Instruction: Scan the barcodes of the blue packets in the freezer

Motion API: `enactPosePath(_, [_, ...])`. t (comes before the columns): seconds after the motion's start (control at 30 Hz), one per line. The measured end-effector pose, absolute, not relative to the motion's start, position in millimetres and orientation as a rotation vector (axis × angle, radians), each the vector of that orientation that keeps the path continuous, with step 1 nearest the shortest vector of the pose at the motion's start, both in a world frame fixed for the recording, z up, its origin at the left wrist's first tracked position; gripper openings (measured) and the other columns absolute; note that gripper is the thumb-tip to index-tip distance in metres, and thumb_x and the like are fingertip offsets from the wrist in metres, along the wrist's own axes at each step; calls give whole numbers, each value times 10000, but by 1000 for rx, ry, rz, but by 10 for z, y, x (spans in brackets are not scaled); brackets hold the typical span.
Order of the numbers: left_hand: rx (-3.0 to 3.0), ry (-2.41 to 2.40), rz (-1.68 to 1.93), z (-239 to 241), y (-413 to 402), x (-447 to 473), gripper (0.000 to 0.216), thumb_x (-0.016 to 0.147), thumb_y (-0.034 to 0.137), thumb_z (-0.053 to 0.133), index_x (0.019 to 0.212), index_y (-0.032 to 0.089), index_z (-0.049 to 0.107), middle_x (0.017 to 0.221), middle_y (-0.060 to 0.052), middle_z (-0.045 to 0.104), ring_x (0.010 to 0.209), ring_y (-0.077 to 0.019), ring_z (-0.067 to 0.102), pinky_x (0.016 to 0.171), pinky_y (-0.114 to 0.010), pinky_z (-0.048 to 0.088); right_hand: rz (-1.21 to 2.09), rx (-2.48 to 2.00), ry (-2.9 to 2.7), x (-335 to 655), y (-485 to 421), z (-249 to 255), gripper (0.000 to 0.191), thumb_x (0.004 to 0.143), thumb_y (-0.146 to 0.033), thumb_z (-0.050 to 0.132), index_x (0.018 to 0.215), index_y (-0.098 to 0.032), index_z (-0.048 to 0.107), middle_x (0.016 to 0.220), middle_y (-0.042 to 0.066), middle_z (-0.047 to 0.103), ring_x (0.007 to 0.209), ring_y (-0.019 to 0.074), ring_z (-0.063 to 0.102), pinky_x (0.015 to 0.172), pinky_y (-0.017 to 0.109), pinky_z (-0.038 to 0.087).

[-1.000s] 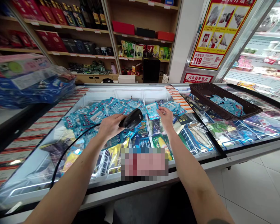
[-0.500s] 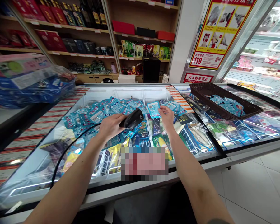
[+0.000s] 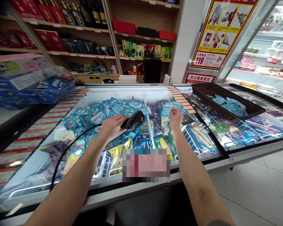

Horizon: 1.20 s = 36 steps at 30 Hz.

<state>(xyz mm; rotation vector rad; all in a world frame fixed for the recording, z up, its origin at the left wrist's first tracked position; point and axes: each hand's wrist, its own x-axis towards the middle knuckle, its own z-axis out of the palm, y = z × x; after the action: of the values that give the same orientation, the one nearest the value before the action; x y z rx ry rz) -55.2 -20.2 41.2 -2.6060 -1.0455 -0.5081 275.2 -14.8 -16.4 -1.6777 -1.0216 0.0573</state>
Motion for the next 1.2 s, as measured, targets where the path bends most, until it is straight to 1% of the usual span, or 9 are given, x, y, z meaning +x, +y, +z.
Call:
enactPosePath(0.27, [-2600, -1047, -519, 404, -192, -557, 297, 810, 330, 485, 1079, 223, 549, 976, -52, 644, 951, -226, 591, 681, -310, 446, -192, -2100, -1238, 2666, -320, -44, 438, 784, -504, 476, 981, -129, 587, 987, 159, 585, 1045, 298, 438, 919, 464, 309])
enactPosePath(0.43, [-2604, -1073, -508, 410, -202, -556, 305, 809, 330, 484, 1088, 225, 550, 996, -56, 645, 973, -225, 588, 705, -312, 451, -360, -2133, -1307, 2563, -384, 10, 396, 819, -388, 461, 1135, -165, 549, 1176, 168, 497, 1109, 331, 368, 860, 462, 324])
enactPosePath(0.57, [-2590, -1121, -507, 414, -195, -567, 326, 798, 317, 492, 1107, 229, 547, 1014, -59, 644, 986, -230, 583, 711, -315, 452, -380, -2146, -1452, 2518, -368, -29, 345, 865, -260, 371, 1136, -208, 579, 1177, 150, 523, 1072, 322, 412, 843, 481, 319])
enactPosePath(0.7, [-2554, -1169, -532, 414, -169, -605, 353, 780, 310, 516, 1123, 233, 543, 1005, -55, 646, 966, -238, 586, 677, -315, 443, -397, -2147, -1455, 2540, -333, -93, 371, 892, -245, 311, 1128, -229, 597, 1174, 126, 556, 1051, 309, 447, 865, 512, 305])
enactPosePath(0.8, [-2505, -1224, -568, 409, -147, -634, 344, 777, 322, 523, 1110, 238, 552, 983, -50, 648, 934, -247, 593, 640, -315, 429, -436, -2035, -1515, 2501, -328, -81, 392, 908, -291, 295, 1182, -215, 564, 1255, 105, 526, 1130, 308, 414, 925, 517, 281])
enactPosePath(0.93, [-2472, -1286, -602, 406, -137, -645, 335, 783, 321, 521, 1107, 245, 561, 976, -52, 649, 919, -248, 598, 624, -312, 419, -294, -1771, -1852, 2301, -308, -20, 468, 930, -388, 270, 1322, -193, 435, 1360, 87, 448, 1224, 247, 379, 991, 423, 297])
enactPosePath(1.07, [-2478, -1301, -616, 419, -145, -643, 328, 783, 318, 526, 1098, 239, 567, 987, -57, 649, 937, -246, 597, 652, -310, 424, -171, -1495, -2223, 2080, -257, -20, 562, 924, -488, 272, 1413, -212, 278, 1472, 58, 284, 1308, 198, 304, 1036, 363, 285])
enactPosePath(1.13, [-2469, -1307, -621, 429, -148, -648, 322, 782, 325, 530, 1088, 233, 569, 987, -54, 650, 946, -246, 596, 657, -307, 426, -148, -1446, -2318, 2018, -245, -34, 579, 921, -513, 262, 1428, -234, 229, 1469, 53, 291, 1312, 197, 305, 1043, 377, 273])
enactPosePath(1.2, [-2461, -1313, -630, 440, -151, -655, 316, 789, 335, 522, 1082, 229, 571, 990, -54, 649, 947, -244, 597, 660, -306, 428, -152, -1488, -2322, 1998, -252, -33, 578, 917, -533, 256, 1418, -245, 252, 1410, 63, 393, 1274, 213, 361, 1035, 404, 270])
